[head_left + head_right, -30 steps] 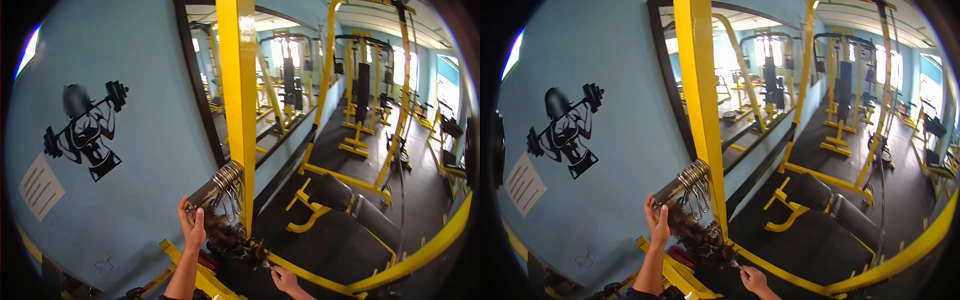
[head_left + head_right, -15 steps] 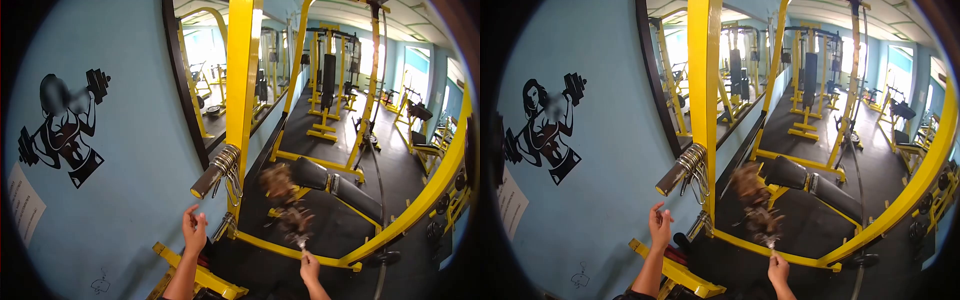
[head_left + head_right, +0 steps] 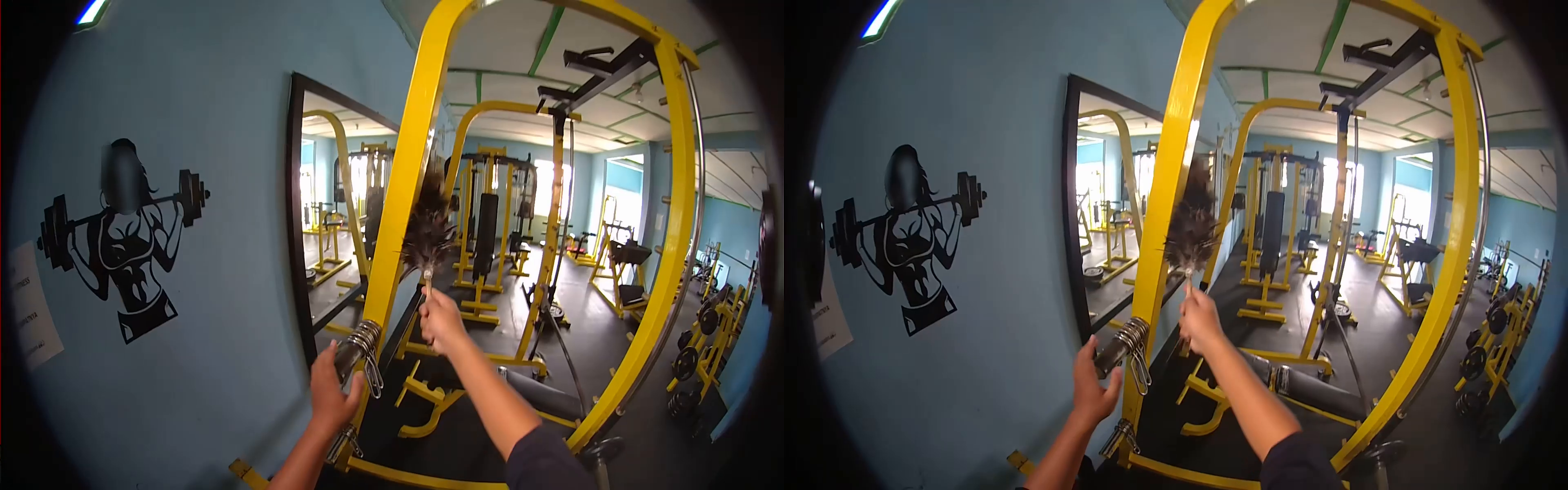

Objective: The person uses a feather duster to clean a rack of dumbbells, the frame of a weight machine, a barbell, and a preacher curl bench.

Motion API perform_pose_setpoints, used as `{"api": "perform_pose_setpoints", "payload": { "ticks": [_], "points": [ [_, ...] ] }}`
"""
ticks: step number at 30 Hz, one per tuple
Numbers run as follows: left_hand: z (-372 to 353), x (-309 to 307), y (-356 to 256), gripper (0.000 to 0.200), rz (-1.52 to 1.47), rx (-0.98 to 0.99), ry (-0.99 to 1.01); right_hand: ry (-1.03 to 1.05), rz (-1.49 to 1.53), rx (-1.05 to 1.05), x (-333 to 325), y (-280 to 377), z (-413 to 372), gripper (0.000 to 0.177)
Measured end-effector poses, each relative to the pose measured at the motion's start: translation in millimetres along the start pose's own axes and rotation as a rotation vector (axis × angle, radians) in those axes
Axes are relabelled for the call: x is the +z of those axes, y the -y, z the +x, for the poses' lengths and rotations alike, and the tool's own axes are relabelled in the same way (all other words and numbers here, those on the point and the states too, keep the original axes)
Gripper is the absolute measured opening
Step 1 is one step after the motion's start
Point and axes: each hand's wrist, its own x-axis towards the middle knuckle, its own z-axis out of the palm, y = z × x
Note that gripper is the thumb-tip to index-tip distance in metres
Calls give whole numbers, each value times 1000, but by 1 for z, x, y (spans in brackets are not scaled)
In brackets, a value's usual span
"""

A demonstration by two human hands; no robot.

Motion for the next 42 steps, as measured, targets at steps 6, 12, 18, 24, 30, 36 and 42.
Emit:
{"api": "perform_pose_setpoints", "payload": {
  "ticks": [6,12,18,24,30,36,42],
  "points": [
    [-13,35,36,60,193,207,81,-111,-77,-543,36,141,17,31],
    [-5,28,32,51,-37,-39,161,-538,-759,-1200,4,288,76,39],
    [-7,29,43,53,-107,11,101,-526,-1237,-1000,21,330,48,40],
    [-4,29,43,53,-134,11,90,16,-1573,-496,-35,108,-11,40],
    [-8,47,50,56,-71,63,28,8,-1962,-370,-39,127,-45,42],
    [-13,50,42,57,-148,-112,-52,-652,-1527,-929,-21,350,18,39],
    [0,42,9,55,-118,-319,-47,-987,-1204,-1103,-75,512,5,35]
  ]
}}
